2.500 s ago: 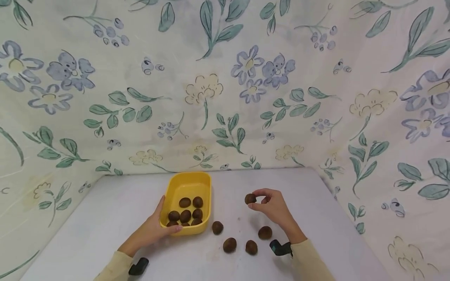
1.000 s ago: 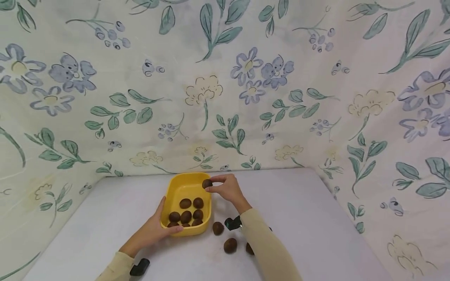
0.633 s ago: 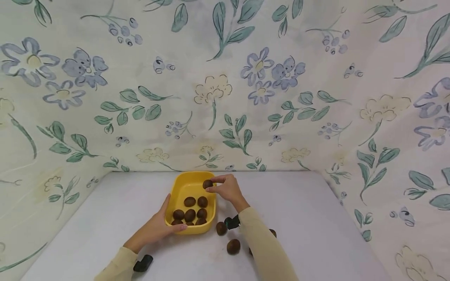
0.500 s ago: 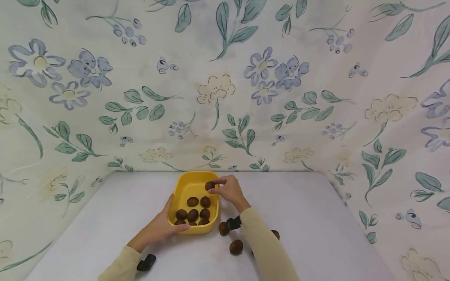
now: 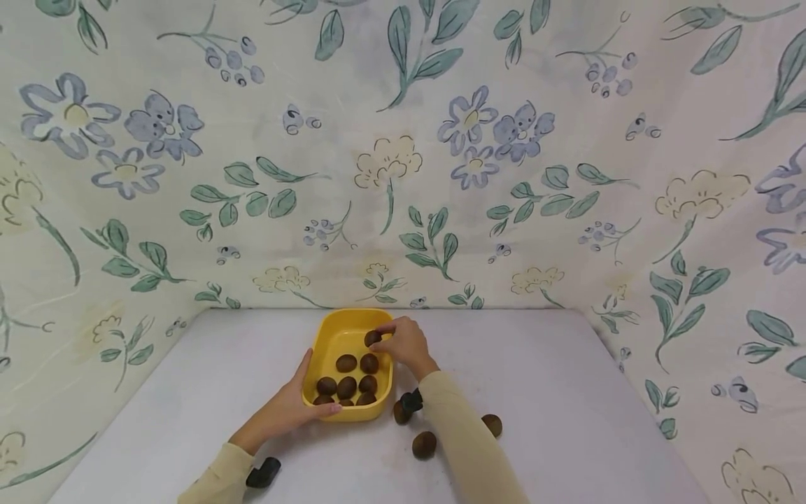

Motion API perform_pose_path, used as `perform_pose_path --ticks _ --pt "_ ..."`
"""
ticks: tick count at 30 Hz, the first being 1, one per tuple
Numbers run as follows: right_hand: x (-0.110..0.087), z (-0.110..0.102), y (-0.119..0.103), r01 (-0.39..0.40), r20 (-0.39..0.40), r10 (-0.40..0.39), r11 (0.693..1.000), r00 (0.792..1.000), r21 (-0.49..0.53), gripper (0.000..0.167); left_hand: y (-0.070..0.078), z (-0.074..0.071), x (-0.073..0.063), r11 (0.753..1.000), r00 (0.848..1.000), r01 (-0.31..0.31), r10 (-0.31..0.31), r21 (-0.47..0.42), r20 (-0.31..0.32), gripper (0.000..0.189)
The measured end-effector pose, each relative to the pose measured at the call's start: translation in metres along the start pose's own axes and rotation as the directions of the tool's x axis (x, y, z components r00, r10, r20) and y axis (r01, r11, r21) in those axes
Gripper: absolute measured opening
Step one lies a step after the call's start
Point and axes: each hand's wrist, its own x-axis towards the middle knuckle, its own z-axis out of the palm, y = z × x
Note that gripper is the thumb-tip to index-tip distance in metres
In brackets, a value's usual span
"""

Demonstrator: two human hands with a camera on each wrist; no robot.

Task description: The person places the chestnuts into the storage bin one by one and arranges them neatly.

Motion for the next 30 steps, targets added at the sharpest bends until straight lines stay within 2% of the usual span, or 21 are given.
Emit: perform_pose_path --ticks 9,15,30 --pt "0.002 0.012 -0.008 -0.009 0.000 0.010 0.986 1.000 -0.165 0.039 -0.004 0.002 -0.004 1.000 1.000 0.004 -0.004 -0.020 -0.017 0.139" --pt "0.003 0.011 -0.015 -0.017 0.023 0.022 0.980 0.999 -0.198 0.040 -0.002 0.001 -0.004 0.999 1.000 -0.010 0.010 -0.035 -0.012 0.139" --pt "0.002 0.014 -0.018 -0.022 0.041 0.035 0.959 0.999 -0.283 0.034 -0.001 -0.002 -0.004 1.000 1.000 -0.019 0.019 -0.005 -0.011 0.139"
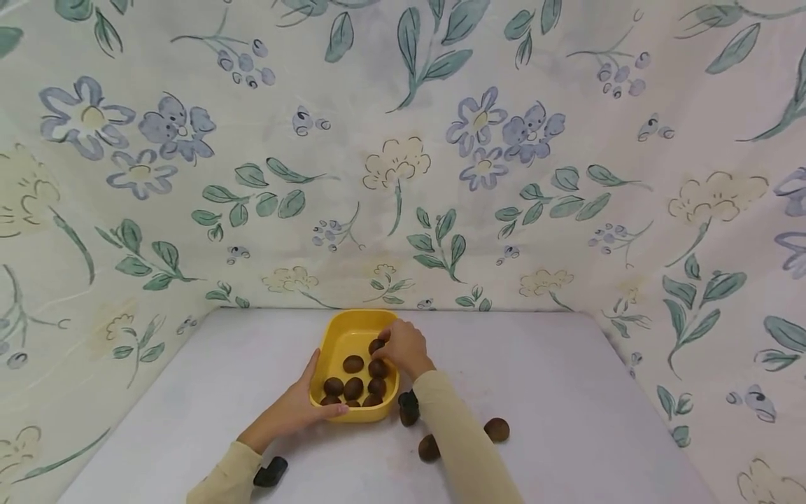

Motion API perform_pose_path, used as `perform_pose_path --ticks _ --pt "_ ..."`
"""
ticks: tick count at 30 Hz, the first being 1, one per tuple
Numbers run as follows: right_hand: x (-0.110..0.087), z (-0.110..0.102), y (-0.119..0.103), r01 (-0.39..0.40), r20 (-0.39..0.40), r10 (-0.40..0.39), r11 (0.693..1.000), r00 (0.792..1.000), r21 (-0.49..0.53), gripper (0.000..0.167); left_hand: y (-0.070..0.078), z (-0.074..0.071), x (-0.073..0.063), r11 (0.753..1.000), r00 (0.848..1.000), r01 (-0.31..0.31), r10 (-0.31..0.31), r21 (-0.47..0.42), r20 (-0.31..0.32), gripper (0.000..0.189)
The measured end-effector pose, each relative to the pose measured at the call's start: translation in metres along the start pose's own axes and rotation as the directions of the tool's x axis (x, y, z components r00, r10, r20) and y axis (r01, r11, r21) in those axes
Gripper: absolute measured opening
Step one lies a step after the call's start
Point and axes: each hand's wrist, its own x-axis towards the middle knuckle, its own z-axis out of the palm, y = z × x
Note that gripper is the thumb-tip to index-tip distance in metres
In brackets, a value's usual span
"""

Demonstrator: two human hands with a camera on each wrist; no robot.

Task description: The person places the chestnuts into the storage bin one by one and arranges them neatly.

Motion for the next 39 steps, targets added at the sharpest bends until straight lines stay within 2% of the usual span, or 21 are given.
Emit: perform_pose_path --ticks 7,11,17,21,30,39 --pt "-0.001 0.003 0.001 0.002 0.003 -0.002 0.999 1.000 -0.040 0.036 -0.002 0.002 0.000 1.000 1.000 -0.004 0.004 0.003 -0.002 0.138" --pt "-0.001 0.007 -0.001 -0.003 0.021 0.004 1.000 1.000 -0.031 0.035 -0.003 0.001 -0.003 1.000 1.000 0.007 -0.007 0.013 -0.003 0.139" --pt "0.000 0.014 -0.008 -0.018 0.064 0.020 0.999 0.998 -0.038 0.024 -0.007 -0.003 -0.009 0.998 0.999 0.052 -0.052 0.031 -0.008 0.139" --pt "0.001 0.016 -0.012 -0.033 0.067 0.037 0.998 0.997 -0.061 0.019 -0.009 -0.004 -0.010 0.998 0.998 0.056 -0.056 0.024 -0.012 0.139" --pt "0.001 0.009 -0.005 -0.031 0.055 0.035 0.997 0.998 -0.071 0.027 -0.005 -0.001 -0.004 1.000 1.000 0.023 -0.023 -0.018 0.009 0.137" --pt "-0.005 -0.013 0.003 0.002 0.073 -0.002 1.000 0.997 0.001 0.040 0.002 0.001 0.002 1.000 1.000 0.001 -0.001 -0.005 0.013 0.138"
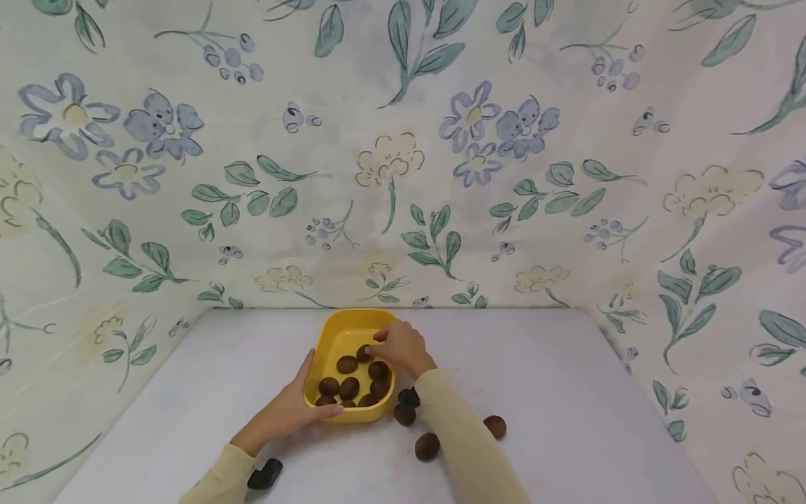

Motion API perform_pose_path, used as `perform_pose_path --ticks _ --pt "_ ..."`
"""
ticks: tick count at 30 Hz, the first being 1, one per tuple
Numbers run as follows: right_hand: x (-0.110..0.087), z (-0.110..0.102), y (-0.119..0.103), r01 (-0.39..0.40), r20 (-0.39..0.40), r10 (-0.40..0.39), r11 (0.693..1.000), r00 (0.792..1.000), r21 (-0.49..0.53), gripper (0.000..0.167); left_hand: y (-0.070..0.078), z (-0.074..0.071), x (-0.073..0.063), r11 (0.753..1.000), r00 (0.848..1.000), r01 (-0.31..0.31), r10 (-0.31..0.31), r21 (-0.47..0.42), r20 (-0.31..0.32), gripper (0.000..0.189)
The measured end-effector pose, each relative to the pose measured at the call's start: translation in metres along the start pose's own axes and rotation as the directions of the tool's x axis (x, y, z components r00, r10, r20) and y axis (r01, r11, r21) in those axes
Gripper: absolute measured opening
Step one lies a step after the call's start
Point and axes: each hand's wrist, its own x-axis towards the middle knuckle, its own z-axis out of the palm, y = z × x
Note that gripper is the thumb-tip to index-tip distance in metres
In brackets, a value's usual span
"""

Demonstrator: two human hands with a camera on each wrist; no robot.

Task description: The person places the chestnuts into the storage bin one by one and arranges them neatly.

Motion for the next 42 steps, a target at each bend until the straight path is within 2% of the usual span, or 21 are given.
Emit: perform_pose_path --ticks 4,8,12,17,23,30,37,42 --pt "-0.007 -0.014 0.002 0.009 -0.047 -0.005 0.997 0.999 0.074 0.042 -0.001 0.001 0.001 1.000 1.000 -0.011 0.011 0.000 0.003 0.138" --pt "-0.014 -0.029 0.009 0.070 -0.124 -0.050 0.984 0.991 0.162 0.041 -0.001 0.001 0.001 1.000 1.000 -0.021 0.021 -0.012 0.002 0.138" --pt "-0.027 -0.041 0.020 0.128 -0.186 -0.090 0.970 0.978 0.205 0.037 -0.002 0.001 0.000 1.000 1.000 -0.017 0.017 0.002 -0.005 0.138" --pt "-0.048 -0.051 0.033 0.097 -0.207 -0.048 0.968 0.977 0.233 0.029 -0.003 0.002 0.000 1.000 1.000 -0.005 0.005 0.011 -0.008 0.138" --pt "-0.072 -0.052 0.046 0.068 -0.158 -0.035 0.975 0.987 0.214 0.027 -0.003 0.001 -0.002 1.000 1.000 0.005 -0.005 0.013 -0.011 0.139" --pt "-0.092 -0.044 0.054 0.015 -0.074 -0.001 0.982 0.997 0.188 0.031 -0.003 0.001 0.001 1.000 1.000 -0.017 0.017 -0.005 -0.002 0.138" --pt "-0.107 -0.029 0.054 0.074 0.000 -0.075 0.986 0.997 0.150 0.036 -0.002 0.001 0.000 0.999 0.999 -0.034 0.034 -0.017 0.001 0.138" --pt "-0.116 -0.018 0.052 0.026 0.066 -0.035 0.990 0.997 0.137 0.038 -0.003 0.001 0.001 0.999 0.999 -0.036 0.036 -0.022 0.003 0.138"
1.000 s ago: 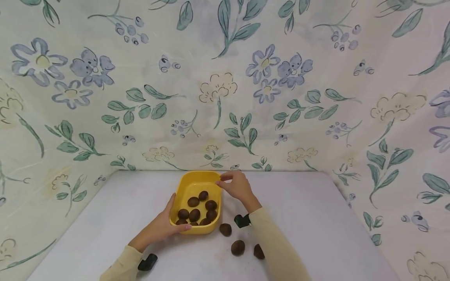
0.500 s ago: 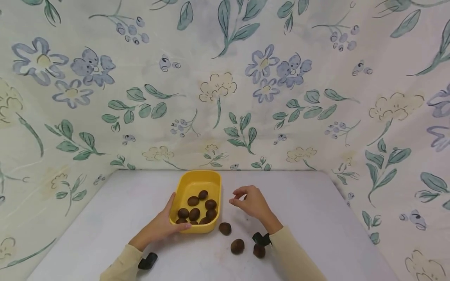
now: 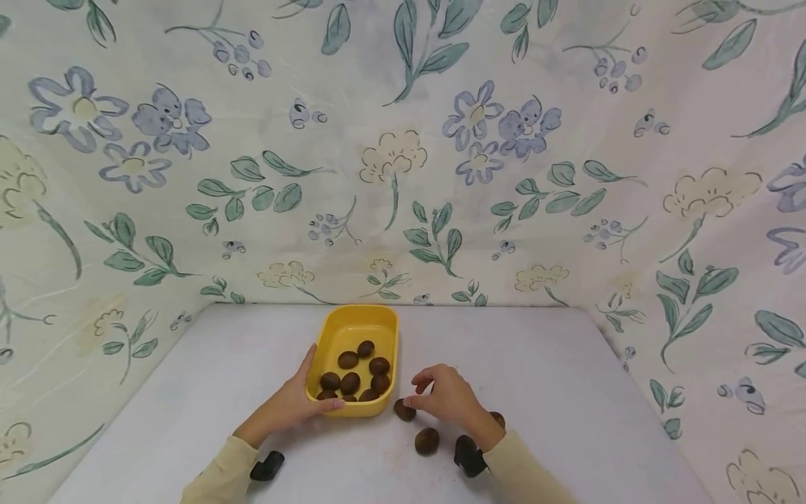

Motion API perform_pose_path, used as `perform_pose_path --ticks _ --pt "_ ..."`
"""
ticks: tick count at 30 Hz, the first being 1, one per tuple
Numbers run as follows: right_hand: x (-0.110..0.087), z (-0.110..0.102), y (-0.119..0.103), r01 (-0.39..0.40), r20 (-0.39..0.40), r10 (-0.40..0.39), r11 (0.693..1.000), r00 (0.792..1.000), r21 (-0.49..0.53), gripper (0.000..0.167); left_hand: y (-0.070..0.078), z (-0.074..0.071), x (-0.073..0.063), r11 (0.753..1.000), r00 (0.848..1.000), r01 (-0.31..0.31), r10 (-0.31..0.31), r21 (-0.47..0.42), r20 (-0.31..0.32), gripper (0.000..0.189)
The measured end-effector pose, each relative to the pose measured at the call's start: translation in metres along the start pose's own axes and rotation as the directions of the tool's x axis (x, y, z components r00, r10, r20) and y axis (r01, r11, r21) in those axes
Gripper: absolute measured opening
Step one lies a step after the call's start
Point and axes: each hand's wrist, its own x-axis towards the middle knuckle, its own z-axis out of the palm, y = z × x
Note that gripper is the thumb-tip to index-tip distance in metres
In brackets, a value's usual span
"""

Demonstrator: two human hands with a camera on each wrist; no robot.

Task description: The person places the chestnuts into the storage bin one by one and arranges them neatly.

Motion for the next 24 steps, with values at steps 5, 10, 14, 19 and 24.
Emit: perform_pose_path --ticks 5,10,14,19,24 --pt "-0.005 0.009 0.000 -0.021 0.046 0.021 1.000 0.999 -0.008 0.039 -0.001 0.000 -0.002 1.000 1.000 0.000 0.000 0.009 -0.003 0.138" --pt "-0.005 0.013 0.000 0.002 0.067 0.000 0.999 0.998 -0.039 0.042 0.000 0.000 -0.002 1.000 1.000 -0.002 0.002 0.009 -0.006 0.138" --pt "-0.002 0.016 -0.003 0.013 0.062 -0.008 0.997 0.998 -0.079 0.042 0.002 -0.001 -0.003 0.999 1.000 0.020 -0.020 0.025 -0.014 0.139" --pt "0.000 0.019 -0.008 0.018 0.053 -0.012 0.994 0.999 -0.111 0.036 0.003 -0.001 -0.003 0.999 0.999 0.032 -0.032 0.025 -0.013 0.139" --pt "-0.001 0.024 -0.009 -0.008 0.055 0.013 0.995 0.998 -0.099 0.030 0.001 -0.001 -0.004 1.000 1.000 0.024 -0.024 -0.007 -0.004 0.138"
